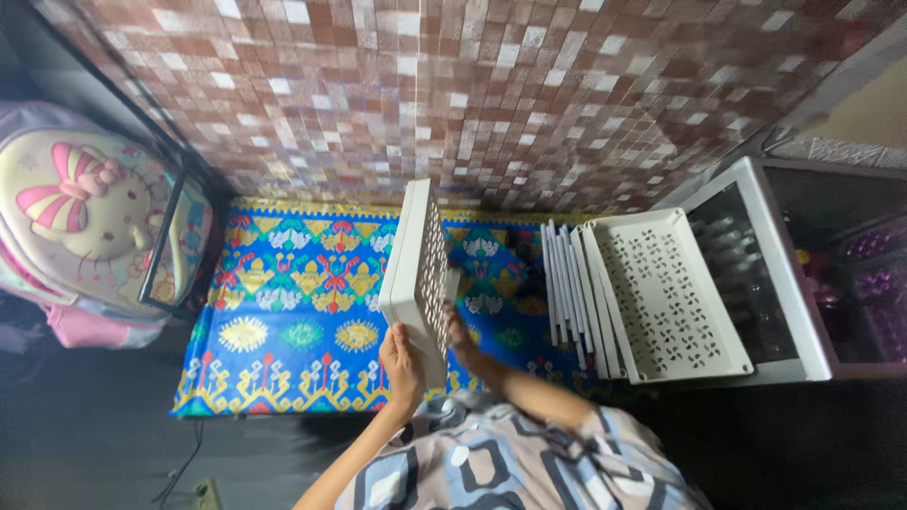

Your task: The person assembles a white plastic shelving unit by inserting vertical rods into side panels and attaching perforated shelves. They repeatedly insert and remove rods to align the structure, then place shelves into the frame. The task is performed on a patterned mat in a tiled room.

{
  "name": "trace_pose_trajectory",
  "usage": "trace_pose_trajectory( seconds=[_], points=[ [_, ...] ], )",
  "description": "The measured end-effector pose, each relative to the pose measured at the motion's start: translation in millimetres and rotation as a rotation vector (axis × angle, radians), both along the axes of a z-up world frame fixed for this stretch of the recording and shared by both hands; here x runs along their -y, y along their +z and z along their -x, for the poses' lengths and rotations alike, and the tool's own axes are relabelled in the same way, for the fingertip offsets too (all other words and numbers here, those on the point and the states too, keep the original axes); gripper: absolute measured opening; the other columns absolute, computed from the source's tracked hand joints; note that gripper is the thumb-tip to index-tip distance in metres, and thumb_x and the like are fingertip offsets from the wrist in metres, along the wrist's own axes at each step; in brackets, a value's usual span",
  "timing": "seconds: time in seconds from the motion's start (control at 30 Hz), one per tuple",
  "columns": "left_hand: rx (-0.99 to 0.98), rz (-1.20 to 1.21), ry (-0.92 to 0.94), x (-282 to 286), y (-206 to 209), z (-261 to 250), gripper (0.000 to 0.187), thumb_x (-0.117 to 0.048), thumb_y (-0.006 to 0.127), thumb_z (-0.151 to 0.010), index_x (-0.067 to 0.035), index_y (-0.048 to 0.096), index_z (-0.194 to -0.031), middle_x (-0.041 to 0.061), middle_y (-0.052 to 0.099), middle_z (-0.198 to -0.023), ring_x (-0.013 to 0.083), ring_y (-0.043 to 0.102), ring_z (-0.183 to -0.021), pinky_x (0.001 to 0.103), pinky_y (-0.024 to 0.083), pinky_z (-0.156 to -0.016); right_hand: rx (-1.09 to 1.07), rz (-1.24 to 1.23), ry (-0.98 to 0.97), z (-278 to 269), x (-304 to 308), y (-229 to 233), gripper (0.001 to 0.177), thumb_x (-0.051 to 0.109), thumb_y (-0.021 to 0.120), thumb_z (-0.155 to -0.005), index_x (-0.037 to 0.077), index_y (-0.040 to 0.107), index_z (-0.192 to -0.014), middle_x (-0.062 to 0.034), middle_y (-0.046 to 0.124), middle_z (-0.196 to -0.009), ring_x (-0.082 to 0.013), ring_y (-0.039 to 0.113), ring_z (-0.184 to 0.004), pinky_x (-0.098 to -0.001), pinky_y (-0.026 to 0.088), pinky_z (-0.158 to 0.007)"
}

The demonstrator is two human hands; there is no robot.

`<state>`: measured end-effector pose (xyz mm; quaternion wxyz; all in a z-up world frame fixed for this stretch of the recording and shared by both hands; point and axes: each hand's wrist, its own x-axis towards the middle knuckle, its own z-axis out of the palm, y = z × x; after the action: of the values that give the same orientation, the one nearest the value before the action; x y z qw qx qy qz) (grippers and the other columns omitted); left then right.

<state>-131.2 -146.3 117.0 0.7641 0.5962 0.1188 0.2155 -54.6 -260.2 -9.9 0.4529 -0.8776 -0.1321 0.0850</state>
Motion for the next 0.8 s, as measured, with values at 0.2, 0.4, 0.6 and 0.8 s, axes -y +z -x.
trace_pose_trajectory(
  seconds=[0.2, 0.4, 0.6, 0.8],
  points=[
    [-0.083, 0.099, -0.173, 3, -15, 2, 0.04, -0.036, 0.05, -0.109, -0.01, 0.052, -0.078, -0.009, 0.039, -0.064, 0.0015, 0.032, -0.057, 0.023, 0.024, -0.048, -0.414, -0.813, -0.046, -13, -3, 19, 0.066, 0.053, 0.031, -0.105, 0.014, 0.032, -0.159, -0.0074, 0.037, -0.16, -0.0189, 0.035, -0.143, -0.0355, 0.03, -0.116],
    [-0.025, 0.057, -0.176, 9, -28, 6, 0.037, -0.035, 0.051, -0.11, -0.01, 0.053, -0.082, -0.01, 0.042, -0.069, 0.0002, 0.033, -0.061, 0.022, 0.026, -0.051, 0.066, 0.023, -0.321, -140, 29, 17, 0.07, 0.054, 0.039, -0.104, 0.009, 0.032, -0.158, -0.0077, 0.035, -0.159, -0.0175, 0.035, -0.145, -0.0329, 0.029, -0.119],
    [-0.065, 0.085, -0.182, 14, -22, 11, 0.038, -0.035, 0.049, -0.109, -0.008, 0.058, -0.085, -0.009, 0.046, -0.069, 0.001, 0.036, -0.061, 0.022, 0.029, -0.05, 0.009, -0.145, -0.15, 6, 26, 7, 0.064, 0.05, 0.032, -0.109, 0.007, 0.039, -0.155, -0.008, 0.045, -0.154, -0.018, 0.042, -0.142, -0.033, 0.033, -0.119],
    [0.002, 0.001, -0.171, 11, -26, 6, 0.039, -0.035, 0.049, -0.112, -0.006, 0.058, -0.087, -0.007, 0.049, -0.072, 0.0013, 0.037, -0.066, 0.022, 0.031, -0.054, -0.101, -0.577, 0.009, 74, 29, 21, 0.061, 0.046, 0.025, -0.113, 0.005, 0.047, -0.152, -0.0083, 0.054, -0.15, -0.0184, 0.05, -0.14, -0.0331, 0.036, -0.118]
  ],
)
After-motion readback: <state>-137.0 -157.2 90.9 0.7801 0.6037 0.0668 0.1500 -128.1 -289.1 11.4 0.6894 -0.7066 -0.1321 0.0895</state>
